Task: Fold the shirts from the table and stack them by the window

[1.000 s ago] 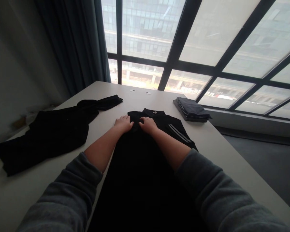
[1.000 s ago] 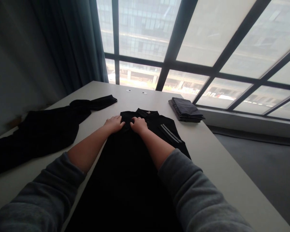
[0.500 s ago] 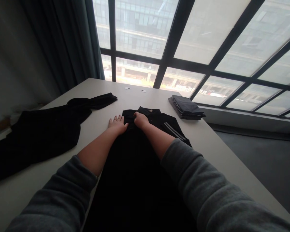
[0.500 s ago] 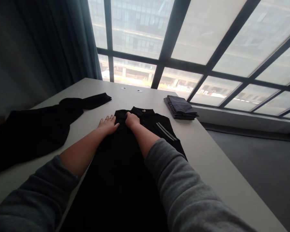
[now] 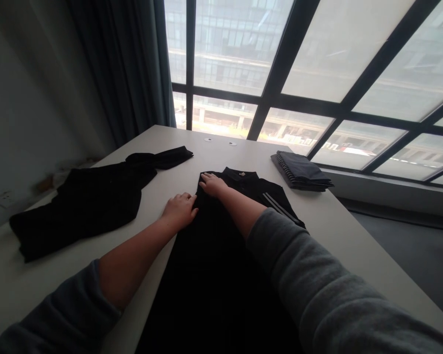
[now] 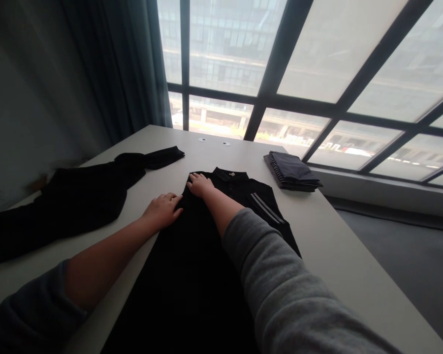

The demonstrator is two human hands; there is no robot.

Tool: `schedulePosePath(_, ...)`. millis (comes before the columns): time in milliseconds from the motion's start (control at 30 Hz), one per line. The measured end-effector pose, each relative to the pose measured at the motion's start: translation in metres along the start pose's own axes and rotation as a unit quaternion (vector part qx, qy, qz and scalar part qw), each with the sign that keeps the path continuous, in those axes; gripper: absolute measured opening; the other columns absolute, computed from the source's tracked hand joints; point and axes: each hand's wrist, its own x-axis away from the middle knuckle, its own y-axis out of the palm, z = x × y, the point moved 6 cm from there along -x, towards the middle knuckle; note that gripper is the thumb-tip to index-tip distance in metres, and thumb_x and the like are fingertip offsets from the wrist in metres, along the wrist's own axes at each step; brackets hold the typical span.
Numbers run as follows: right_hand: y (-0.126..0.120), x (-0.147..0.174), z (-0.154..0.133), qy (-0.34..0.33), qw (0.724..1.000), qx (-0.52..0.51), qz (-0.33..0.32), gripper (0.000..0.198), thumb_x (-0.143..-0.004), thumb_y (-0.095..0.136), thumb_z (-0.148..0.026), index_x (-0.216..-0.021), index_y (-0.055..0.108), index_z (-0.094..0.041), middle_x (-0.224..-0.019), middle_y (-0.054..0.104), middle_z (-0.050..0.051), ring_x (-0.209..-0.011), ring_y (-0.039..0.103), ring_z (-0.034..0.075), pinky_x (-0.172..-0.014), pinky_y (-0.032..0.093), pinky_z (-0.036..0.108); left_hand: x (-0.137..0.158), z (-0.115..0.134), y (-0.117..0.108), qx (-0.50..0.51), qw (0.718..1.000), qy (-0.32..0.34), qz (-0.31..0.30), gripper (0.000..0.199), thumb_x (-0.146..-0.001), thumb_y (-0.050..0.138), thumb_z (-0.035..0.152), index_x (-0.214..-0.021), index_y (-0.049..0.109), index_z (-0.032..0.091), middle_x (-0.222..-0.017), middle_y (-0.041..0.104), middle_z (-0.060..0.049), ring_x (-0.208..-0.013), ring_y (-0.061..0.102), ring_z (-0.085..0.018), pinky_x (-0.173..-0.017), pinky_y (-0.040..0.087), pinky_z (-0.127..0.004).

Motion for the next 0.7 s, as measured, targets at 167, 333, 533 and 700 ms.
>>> schedulePosePath(167,0.02,-0.017,0.001,0.026,0.998,-0.001,-0.062,0.07,-0.11,0.029,-0.058,-0.173,0.016,-0.029,-0.175,0.003,0.005,-0.164,0.004,0.032,-0.13,0.005,0.067,-0.002,-0.014,-0.011,0.026,0.997,-0.071,0.013,0.029,-0.098,0.053,0.032,-0.119,0.071,0.025,-0.122,0.073,-0.011,-0.111,0.069,-0.03,-0.095,0.053,-0.038)
schedulePosePath(333,0.025,-0.025,0.004,0.031,0.997,0.017,-0.068,0.072,-0.11,0.025,-0.062,-0.173,0.011,-0.031,-0.175,-0.003,0.002,-0.165,-0.001,0.031,-0.13,0.004,0.067,-0.007,-0.019,-0.015,0.022,0.993,-0.114,0.014,0.025,-0.094,0.052,0.03,-0.108,0.072,0.024,-0.11,0.077,-0.01,-0.106,0.071,-0.03,-0.093,0.053,-0.041)
schedulePosePath(533,0.028,-0.025,0.005,0.027,0.999,0.022,-0.04,0.071,-0.11,0.022,-0.06,-0.173,0.013,-0.029,-0.175,-0.002,0.002,-0.165,0.002,0.031,-0.131,0.007,0.065,-0.008,-0.023,-0.014,0.02,0.984,-0.174,-0.031,0.032,-0.093,0.051,0.03,-0.117,0.07,0.02,-0.111,0.076,-0.013,-0.11,0.07,-0.032,-0.096,0.051,-0.044)
schedulePosePath(700,0.027,-0.023,0.004,0.024,0.999,0.018,-0.034,0.072,-0.109,0.023,-0.062,-0.173,0.013,-0.029,-0.175,-0.001,0.003,-0.165,0.002,0.031,-0.13,0.006,0.066,-0.001,-0.016,-0.025,-0.018,0.987,-0.158,-0.02,0.035,-0.098,0.048,0.031,-0.123,0.067,0.016,-0.121,0.073,-0.016,-0.118,0.066,-0.035,-0.099,0.049,-0.048)
